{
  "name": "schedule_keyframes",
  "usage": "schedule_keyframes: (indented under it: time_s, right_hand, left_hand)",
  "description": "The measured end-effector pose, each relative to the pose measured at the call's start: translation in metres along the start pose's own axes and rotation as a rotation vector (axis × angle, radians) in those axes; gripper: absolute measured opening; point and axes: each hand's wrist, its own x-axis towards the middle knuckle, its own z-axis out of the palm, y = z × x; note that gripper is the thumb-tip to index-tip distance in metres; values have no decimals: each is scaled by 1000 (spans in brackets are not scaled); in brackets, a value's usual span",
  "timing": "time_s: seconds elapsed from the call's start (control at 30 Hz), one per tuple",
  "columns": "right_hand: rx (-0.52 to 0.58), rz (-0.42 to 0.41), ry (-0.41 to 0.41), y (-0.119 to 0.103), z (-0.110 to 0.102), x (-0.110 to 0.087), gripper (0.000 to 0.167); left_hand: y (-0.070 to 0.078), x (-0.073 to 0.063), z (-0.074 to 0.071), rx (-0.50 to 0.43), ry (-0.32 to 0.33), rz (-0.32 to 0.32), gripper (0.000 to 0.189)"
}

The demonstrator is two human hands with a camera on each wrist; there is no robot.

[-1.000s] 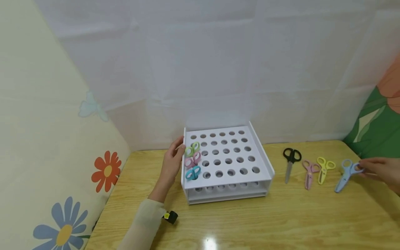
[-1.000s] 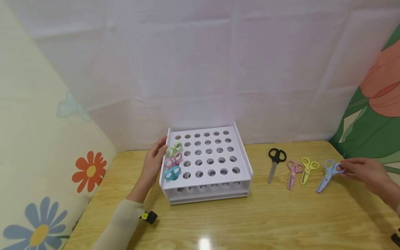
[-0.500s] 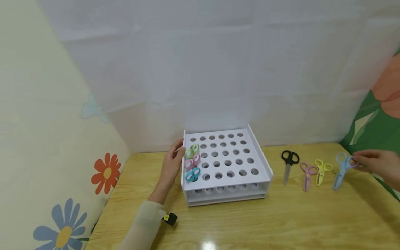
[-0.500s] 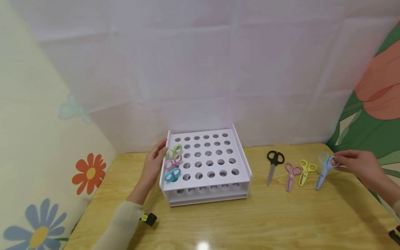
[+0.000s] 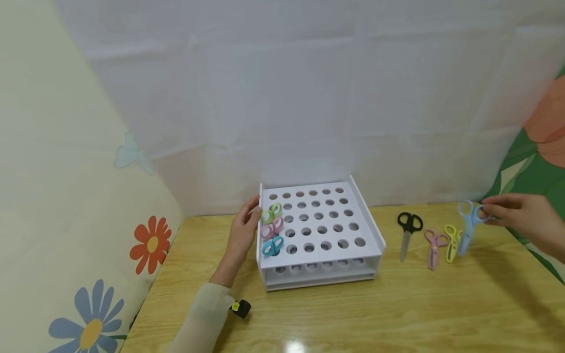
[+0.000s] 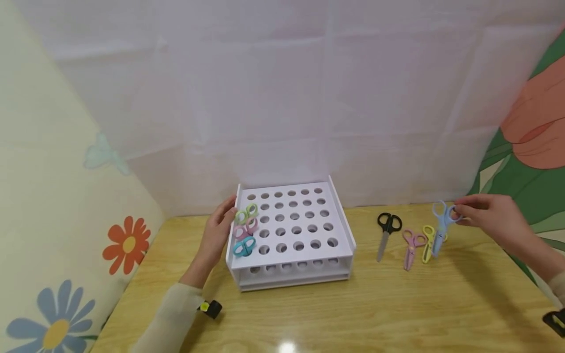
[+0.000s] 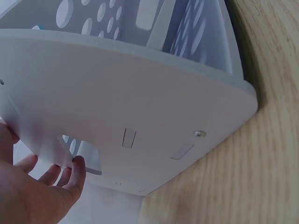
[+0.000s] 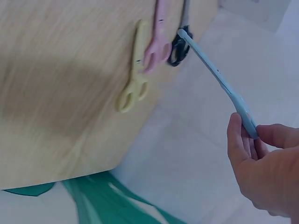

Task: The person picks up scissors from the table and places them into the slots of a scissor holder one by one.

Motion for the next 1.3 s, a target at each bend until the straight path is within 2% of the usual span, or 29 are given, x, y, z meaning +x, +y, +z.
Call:
schedule_keyframes:
  time_s: [0.43, 0.73, 0.87, 1.0, 1.13, 1.3]
  right_hand:
    - [-96, -78, 36, -81, 1, 7, 52]
    - [-60, -129, 63, -130, 3, 13, 53]
    - [28, -165, 45, -152, 12, 16, 49]
    - [191, -229, 18, -169, 28, 20, 39]
    - [341, -241, -42, -184, 44, 26, 34]
    - [414, -244, -113, -200, 64, 36, 37]
  left_hand:
    - [-1, 1, -3, -3, -2, 12, 45]
    - [-1, -1, -3, 2, 1, 20, 46]
    - [-1, -1, -2, 2, -4, 26, 46]
    - [-1, -1, 0, 0, -6, 21, 45]
    - [1, -1, 2, 0, -4, 25, 45]
    - [2, -1, 7, -17, -17, 46, 46]
